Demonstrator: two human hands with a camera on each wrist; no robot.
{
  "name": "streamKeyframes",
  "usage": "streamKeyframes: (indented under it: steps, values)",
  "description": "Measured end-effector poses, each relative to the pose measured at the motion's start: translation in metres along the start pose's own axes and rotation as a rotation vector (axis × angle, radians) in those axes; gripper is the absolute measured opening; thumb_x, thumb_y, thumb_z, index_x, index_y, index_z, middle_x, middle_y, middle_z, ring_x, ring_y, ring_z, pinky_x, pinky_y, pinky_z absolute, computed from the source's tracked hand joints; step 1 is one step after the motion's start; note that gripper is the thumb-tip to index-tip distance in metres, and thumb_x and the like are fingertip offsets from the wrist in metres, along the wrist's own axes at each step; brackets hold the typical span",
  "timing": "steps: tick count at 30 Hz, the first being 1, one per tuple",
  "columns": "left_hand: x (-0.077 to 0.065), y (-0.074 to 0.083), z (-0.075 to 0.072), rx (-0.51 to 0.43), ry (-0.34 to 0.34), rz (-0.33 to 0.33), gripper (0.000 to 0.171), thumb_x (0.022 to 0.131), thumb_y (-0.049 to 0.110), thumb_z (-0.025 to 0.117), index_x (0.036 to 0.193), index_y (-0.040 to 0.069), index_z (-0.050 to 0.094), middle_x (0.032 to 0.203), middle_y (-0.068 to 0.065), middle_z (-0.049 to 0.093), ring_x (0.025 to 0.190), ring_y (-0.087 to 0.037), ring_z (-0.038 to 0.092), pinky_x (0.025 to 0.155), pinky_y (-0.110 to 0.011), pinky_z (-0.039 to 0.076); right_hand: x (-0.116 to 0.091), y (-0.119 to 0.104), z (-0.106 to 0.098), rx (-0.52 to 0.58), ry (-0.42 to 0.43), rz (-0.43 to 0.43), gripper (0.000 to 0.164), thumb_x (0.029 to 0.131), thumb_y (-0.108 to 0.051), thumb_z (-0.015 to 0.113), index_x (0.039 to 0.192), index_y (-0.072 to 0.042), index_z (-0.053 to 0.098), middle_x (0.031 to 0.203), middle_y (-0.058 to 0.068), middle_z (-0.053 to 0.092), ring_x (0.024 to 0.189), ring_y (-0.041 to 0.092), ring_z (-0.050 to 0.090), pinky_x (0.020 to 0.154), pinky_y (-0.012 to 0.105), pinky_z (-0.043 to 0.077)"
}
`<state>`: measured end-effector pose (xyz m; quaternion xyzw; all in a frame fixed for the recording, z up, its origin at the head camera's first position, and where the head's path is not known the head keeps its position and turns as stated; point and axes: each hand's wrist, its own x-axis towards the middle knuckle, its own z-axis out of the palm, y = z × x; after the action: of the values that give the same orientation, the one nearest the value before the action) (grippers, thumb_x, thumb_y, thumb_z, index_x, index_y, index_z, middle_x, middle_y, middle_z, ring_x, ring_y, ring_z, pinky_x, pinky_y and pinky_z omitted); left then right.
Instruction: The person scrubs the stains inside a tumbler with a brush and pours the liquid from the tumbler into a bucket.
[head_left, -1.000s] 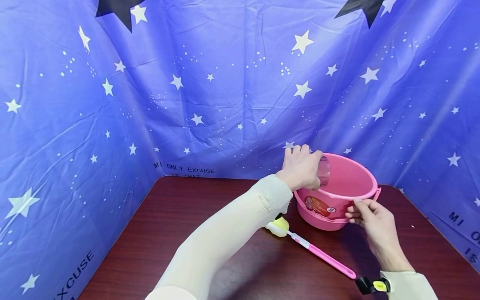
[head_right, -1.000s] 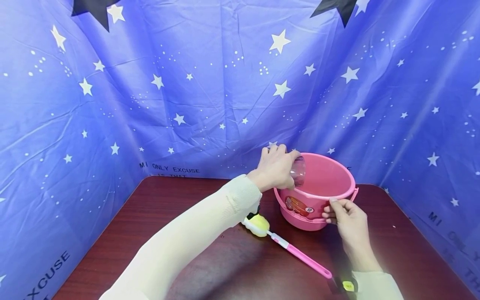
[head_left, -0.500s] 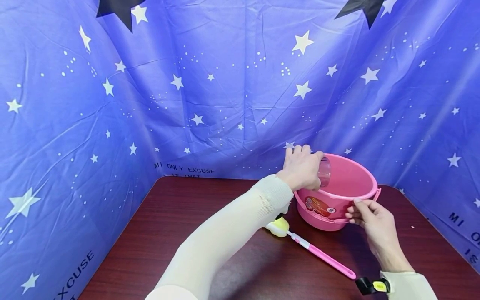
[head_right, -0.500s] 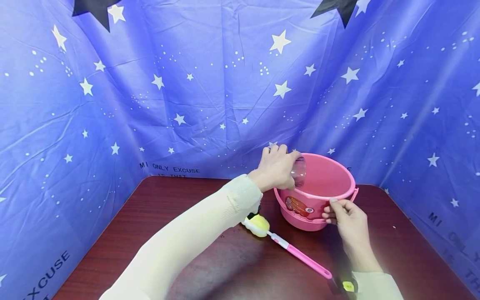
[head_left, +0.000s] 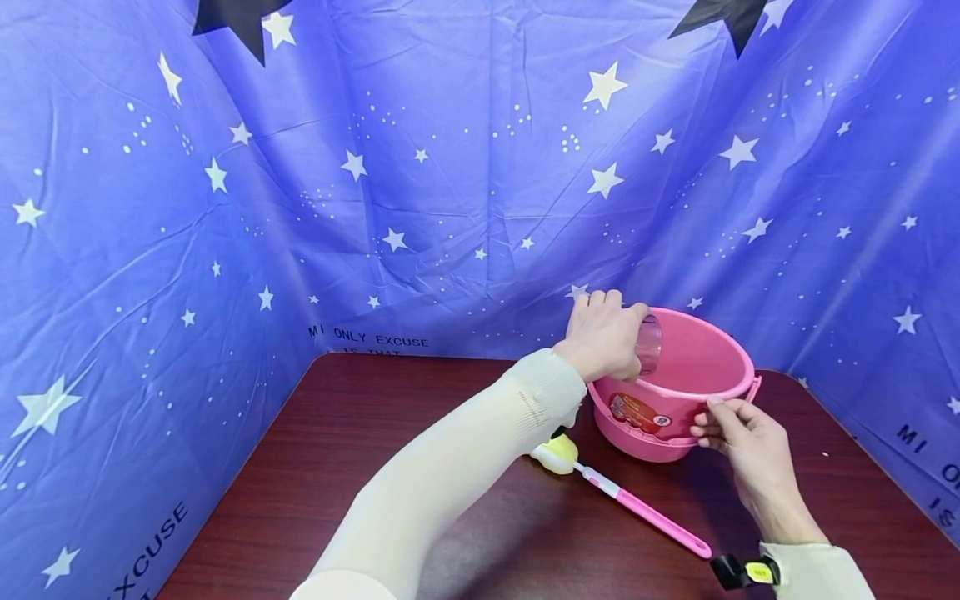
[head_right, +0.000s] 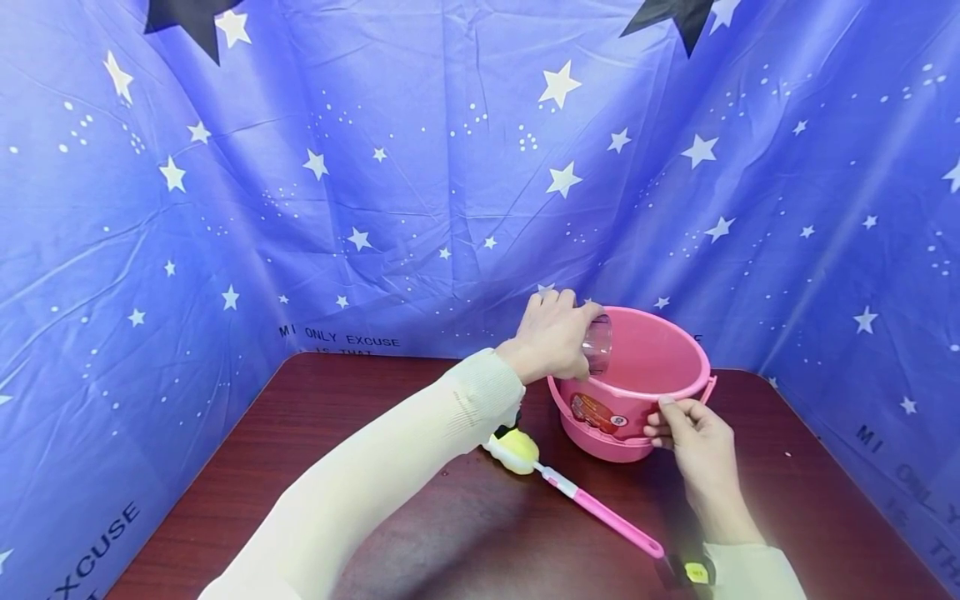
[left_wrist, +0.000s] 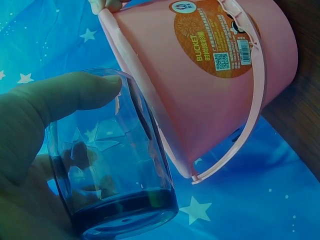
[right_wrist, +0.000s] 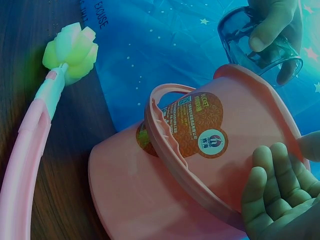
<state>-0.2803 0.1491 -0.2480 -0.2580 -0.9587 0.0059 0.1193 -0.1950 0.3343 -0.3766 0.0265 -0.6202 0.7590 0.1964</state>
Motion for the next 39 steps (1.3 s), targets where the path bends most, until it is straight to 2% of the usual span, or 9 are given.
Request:
streamKeyframes:
  steps: [17,23,39]
  values:
    - [0.004,0.004,0.003,-0.002,-0.006,0.009,0.072,0.065,0.046,0.081,0.129,0.038,0.048,0.106,0.009,0.044,0.103,-0.014,0.037,0.093,-0.033,0.027,0.0,0.0,0.0,-0.007,-0.005,0.002,0.014,0.094,-0.014,0.061,0.085,-0.004,0.064,0.071,0.004,0.069,0.064,0.01,0.066,0.057,0.024,0.054]
    - [0.001,0.003,0.004,-0.01,0.004,-0.014,0.072,0.066,0.047,0.079,0.13,0.038,0.047,0.11,0.009,0.044,0.106,-0.013,0.037,0.097,-0.035,0.027,0.0,0.0,0.0,-0.002,-0.006,-0.003,0.014,0.094,-0.013,0.06,0.085,-0.003,0.064,0.071,0.004,0.069,0.064,0.01,0.066,0.056,0.024,0.054]
    - [-0.008,-0.003,0.006,-0.047,0.039,-0.034,0.077,0.065,0.054,0.079,0.132,0.037,0.045,0.111,0.007,0.045,0.106,-0.015,0.039,0.092,-0.036,0.029,0.001,0.001,-0.001,-0.009,-0.003,-0.001,0.014,0.094,-0.013,0.06,0.085,-0.004,0.064,0.071,0.004,0.069,0.064,0.01,0.066,0.057,0.024,0.054]
